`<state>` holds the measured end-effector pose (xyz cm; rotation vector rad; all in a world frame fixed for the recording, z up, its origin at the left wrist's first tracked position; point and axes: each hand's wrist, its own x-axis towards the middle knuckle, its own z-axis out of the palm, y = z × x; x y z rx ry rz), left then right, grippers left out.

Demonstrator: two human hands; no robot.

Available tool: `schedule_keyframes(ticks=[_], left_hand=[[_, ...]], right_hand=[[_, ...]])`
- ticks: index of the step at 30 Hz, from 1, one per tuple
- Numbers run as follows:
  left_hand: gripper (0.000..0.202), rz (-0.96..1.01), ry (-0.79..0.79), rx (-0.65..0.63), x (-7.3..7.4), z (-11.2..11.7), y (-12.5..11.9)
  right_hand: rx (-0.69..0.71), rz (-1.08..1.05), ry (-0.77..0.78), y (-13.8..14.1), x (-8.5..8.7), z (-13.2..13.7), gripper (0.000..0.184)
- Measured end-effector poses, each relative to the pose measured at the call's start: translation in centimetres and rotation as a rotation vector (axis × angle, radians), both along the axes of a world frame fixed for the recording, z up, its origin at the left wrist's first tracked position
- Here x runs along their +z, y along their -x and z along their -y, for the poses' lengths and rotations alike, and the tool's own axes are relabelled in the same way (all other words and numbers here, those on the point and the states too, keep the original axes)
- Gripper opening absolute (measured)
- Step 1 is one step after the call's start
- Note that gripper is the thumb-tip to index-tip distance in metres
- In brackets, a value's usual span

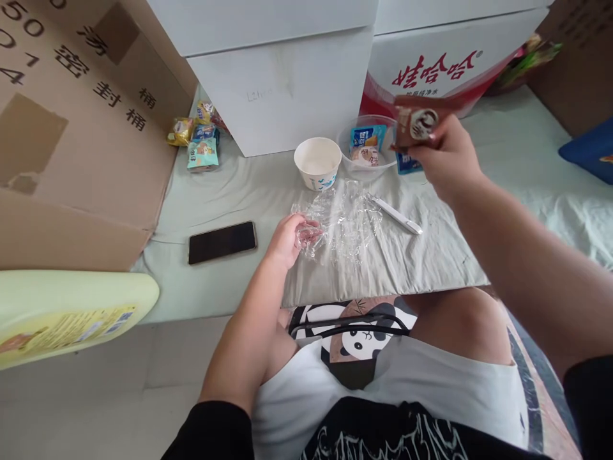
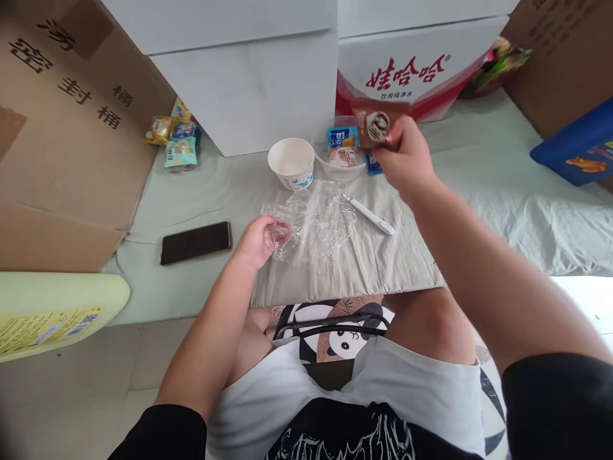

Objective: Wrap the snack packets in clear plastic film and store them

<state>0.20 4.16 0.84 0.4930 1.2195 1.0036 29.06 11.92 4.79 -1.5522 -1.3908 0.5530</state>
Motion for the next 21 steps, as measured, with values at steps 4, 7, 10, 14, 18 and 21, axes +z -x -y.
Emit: schedule_keyframes(ticks=[4, 7, 10, 14, 18, 21], left_hand=[[0.014, -0.024, -0.008, -0.02, 0.2, 0.0, 0.0], [0.016, -0.032, -0.018, -0.012, 0.3, 0.0, 0.2], [0.019, -0.017, -0.012, -0.009, 0.3, -0.1, 0.5], [0.022, 0.021, 0.004, -0.059, 0.4, 0.2, 0.6], [0.027, 0.008, -0.005, -0.153, 0.4, 0.7, 0.3], [0.029, -0.093, -0.054, -0.168, 0.1, 0.5, 0.6]], right_hand=[[0.086, 0.109, 0.109, 0.6, 2.3, -5.1, 0.055], [0.126, 0.223, 0.174, 0.3, 2.8, -5.8, 0.068], [0.091, 0.302, 0.051, 0.1, 1.6, -2.7, 0.049], [0.284, 0.284, -0.18, 1.9, -2.7, 4.8, 0.037], [0.697, 0.424, -0.063, 4.6, -7.2, 11.0, 0.036], [0.694, 0.587, -0.007, 5.3, -8.3, 13.3, 0.037]])
